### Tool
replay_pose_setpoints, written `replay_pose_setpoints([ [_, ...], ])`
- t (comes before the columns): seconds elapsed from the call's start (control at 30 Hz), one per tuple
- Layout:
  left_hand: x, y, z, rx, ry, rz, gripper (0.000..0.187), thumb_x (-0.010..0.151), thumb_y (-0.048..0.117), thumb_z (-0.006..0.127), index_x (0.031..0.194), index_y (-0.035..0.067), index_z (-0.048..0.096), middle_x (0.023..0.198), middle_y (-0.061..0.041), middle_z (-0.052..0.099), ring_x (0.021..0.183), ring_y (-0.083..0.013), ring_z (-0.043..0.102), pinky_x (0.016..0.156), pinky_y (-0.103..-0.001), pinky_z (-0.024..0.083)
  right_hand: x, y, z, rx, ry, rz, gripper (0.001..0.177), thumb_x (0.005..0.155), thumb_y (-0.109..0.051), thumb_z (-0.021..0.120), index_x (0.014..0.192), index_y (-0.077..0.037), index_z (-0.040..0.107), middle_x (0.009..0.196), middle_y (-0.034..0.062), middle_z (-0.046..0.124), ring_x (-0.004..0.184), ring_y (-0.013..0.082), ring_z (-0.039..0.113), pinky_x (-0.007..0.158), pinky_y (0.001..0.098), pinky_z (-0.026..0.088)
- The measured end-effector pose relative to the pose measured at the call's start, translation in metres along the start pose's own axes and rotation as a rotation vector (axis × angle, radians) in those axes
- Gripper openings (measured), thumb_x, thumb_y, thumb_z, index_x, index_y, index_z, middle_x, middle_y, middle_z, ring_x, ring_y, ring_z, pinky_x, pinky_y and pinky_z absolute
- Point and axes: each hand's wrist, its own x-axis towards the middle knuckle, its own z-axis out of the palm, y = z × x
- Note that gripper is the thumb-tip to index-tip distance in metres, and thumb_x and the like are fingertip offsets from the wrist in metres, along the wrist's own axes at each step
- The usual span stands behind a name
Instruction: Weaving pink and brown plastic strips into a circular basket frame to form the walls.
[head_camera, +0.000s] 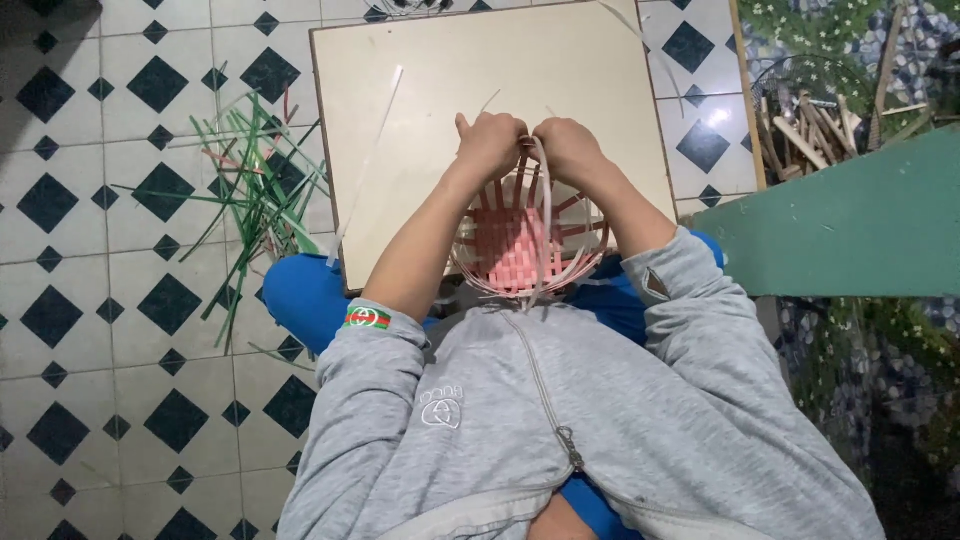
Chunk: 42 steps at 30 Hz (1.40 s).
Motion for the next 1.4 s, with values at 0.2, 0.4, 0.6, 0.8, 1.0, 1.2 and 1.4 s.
replay_pose_setpoints([
  [0.2, -0.022, 0.003, -0.021, -0.049, 0.063, 0.128, 0.023, 0.08, 0.01, 0.069, 0.102, 0.016, 0.071, 0.104, -0.009, 0.064, 0.105, -0.0338, 0.06, 0.097, -0.062, 0.029, -0.002, -0.009, -0.001, 0.015, -0.086, 0.085, 0.015, 0.082, -0.019, 0.062, 0.072, -0.008, 0.063, 0.063, 0.0108, 0.061, 0.067, 0.0325, 0.059, 0.06, 0.0429, 0.043],
  [0.4, -0.063, -0.016, -0.04, -0.244, 0.399, 0.491, 0.037, 0.079, 0.017, 0.078, 0.112, 0.01, 0.064, 0.121, -0.013, 0.054, 0.114, -0.0314, 0.055, 0.089, -0.045, 0.046, 0.006, 0.026, 0.018, 0.044, -0.048, -0.054, 0.021, 0.083, -0.037, 0.068, 0.077, -0.017, 0.072, 0.068, 0.0091, 0.066, 0.062, 0.0227, 0.059, 0.055, 0.0394, 0.04],
  [0.6, -0.148, -0.054, -0.051, -0.489, 0.52, 0.205, 0.039, 0.095, 0.023, 0.069, 0.13, 0.016, 0.053, 0.137, -0.011, 0.044, 0.132, -0.0319, 0.044, 0.109, -0.051, 0.043, 0.013, 0.017, -0.001, 0.049, -0.217, -0.015, 0.018, 0.091, -0.023, 0.067, 0.094, -0.008, 0.076, 0.087, 0.0114, 0.072, 0.08, 0.0228, 0.066, 0.068, 0.0378, 0.045],
  [0.8, -0.202, -0.058, -0.021, -0.811, 0.366, -0.175, 0.055, 0.087, 0.03, 0.069, 0.136, 0.017, 0.048, 0.139, -0.011, 0.045, 0.12, -0.0301, 0.054, 0.098, -0.047, 0.053, 0.006, -0.04, -0.048, 0.089, -0.335, 0.117, 0.047, 0.084, -0.014, 0.077, 0.127, 0.0, 0.064, 0.12, 0.0196, 0.065, 0.11, 0.0308, 0.061, 0.092, 0.0426, 0.045],
  [1.0, -0.213, -0.055, 0.017, -1.019, 0.379, -0.288, 0.07, 0.085, 0.033, 0.069, 0.145, 0.016, 0.037, 0.144, -0.013, 0.042, 0.124, -0.0307, 0.052, 0.1, -0.045, 0.05, 0.007, -0.045, -0.044, 0.032, -0.4, 0.166, 0.022, 0.089, -0.019, 0.076, 0.101, 0.0, 0.074, 0.091, 0.0163, 0.07, 0.081, 0.0259, 0.061, 0.067, 0.0405, 0.044],
  [1.2, -0.204, -0.038, 0.02, -0.973, 0.29, -0.307, 0.087, 0.08, 0.04, 0.07, 0.15, 0.013, 0.025, 0.155, -0.014, 0.033, 0.138, -0.0305, 0.038, 0.105, -0.045, 0.042, 0.025, 0.006, 0.014, -0.295, -0.167, -0.027, 0.022, 0.094, -0.031, 0.07, 0.084, -0.012, 0.074, 0.076, 0.008, 0.071, 0.071, 0.0282, 0.065, 0.053, 0.0414, 0.045],
  [1.4, -0.15, -0.061, 0.005, -0.839, 0.349, -0.402, 0.068, 0.073, 0.012, 0.053, 0.141, 0.02, 0.048, 0.115, -0.004, 0.069, 0.087, -0.0146, 0.063, 0.083, -0.025, 0.051, 0.03, -0.01, -0.011, -0.272, -0.147, -0.016, 0.03, 0.09, -0.035, 0.07, 0.11, -0.013, 0.068, 0.094, 0.0066, 0.071, 0.092, 0.0309, 0.063, 0.063, 0.0437, 0.046],
])
